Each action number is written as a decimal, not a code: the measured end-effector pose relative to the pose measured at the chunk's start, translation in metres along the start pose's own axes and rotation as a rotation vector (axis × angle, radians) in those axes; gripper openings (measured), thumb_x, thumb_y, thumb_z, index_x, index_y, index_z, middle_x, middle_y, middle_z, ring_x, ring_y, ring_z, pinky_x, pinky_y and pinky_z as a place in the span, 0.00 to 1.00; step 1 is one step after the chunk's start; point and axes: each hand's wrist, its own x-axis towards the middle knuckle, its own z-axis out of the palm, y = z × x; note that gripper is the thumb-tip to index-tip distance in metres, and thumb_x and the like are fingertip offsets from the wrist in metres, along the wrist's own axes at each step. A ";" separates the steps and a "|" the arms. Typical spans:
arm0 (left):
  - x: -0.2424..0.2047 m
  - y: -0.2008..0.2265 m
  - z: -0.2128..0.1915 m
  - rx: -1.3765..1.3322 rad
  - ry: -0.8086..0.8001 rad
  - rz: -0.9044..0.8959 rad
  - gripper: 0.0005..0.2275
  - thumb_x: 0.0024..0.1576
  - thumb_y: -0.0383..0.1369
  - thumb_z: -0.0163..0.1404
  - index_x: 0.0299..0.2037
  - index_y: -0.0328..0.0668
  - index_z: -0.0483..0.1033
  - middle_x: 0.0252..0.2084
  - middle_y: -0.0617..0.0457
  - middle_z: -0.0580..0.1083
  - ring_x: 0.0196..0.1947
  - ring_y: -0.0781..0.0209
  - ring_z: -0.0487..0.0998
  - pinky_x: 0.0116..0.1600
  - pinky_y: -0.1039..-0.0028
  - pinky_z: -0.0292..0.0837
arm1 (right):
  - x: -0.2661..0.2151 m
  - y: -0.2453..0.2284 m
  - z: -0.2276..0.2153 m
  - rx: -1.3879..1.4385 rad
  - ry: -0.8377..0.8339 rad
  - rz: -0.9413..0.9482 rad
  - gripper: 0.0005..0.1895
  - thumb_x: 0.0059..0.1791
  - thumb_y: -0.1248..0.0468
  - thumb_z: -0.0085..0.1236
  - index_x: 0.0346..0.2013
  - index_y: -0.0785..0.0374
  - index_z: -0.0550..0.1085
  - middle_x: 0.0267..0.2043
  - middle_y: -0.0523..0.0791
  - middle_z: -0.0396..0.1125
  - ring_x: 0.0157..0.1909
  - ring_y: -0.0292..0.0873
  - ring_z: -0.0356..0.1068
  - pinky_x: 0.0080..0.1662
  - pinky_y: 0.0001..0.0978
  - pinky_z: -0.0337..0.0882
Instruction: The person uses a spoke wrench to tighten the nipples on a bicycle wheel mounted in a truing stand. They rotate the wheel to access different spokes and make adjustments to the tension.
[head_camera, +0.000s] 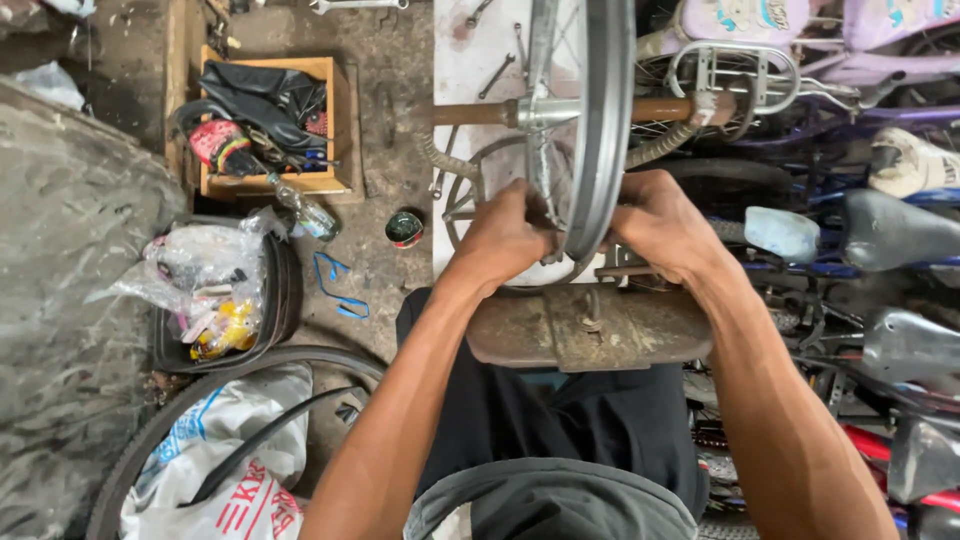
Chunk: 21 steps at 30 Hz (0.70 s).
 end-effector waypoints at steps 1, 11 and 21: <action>-0.001 0.001 -0.001 -0.005 0.011 -0.004 0.19 0.46 0.32 0.66 0.44 0.33 0.74 0.40 0.46 0.80 0.39 0.58 0.81 0.45 0.70 0.77 | 0.000 0.001 0.001 -0.006 -0.010 -0.004 0.12 0.45 0.64 0.60 0.38 0.70 0.83 0.28 0.50 0.76 0.28 0.39 0.71 0.35 0.32 0.72; -0.003 0.009 -0.006 -0.302 -0.031 -0.136 0.13 0.58 0.24 0.45 0.53 0.37 0.68 0.42 0.44 0.77 0.39 0.57 0.83 0.40 0.68 0.82 | 0.009 0.029 0.001 0.207 -0.091 -0.088 0.06 0.48 0.72 0.61 0.39 0.72 0.81 0.32 0.48 0.74 0.31 0.37 0.66 0.35 0.30 0.68; -0.002 0.009 -0.006 -0.165 -0.022 -0.163 0.13 0.66 0.39 0.42 0.51 0.37 0.69 0.41 0.40 0.78 0.35 0.54 0.83 0.45 0.60 0.78 | -0.004 0.004 0.009 0.182 -0.033 -0.155 0.12 0.49 0.68 0.62 0.46 0.69 0.79 0.37 0.45 0.76 0.36 0.35 0.74 0.40 0.28 0.75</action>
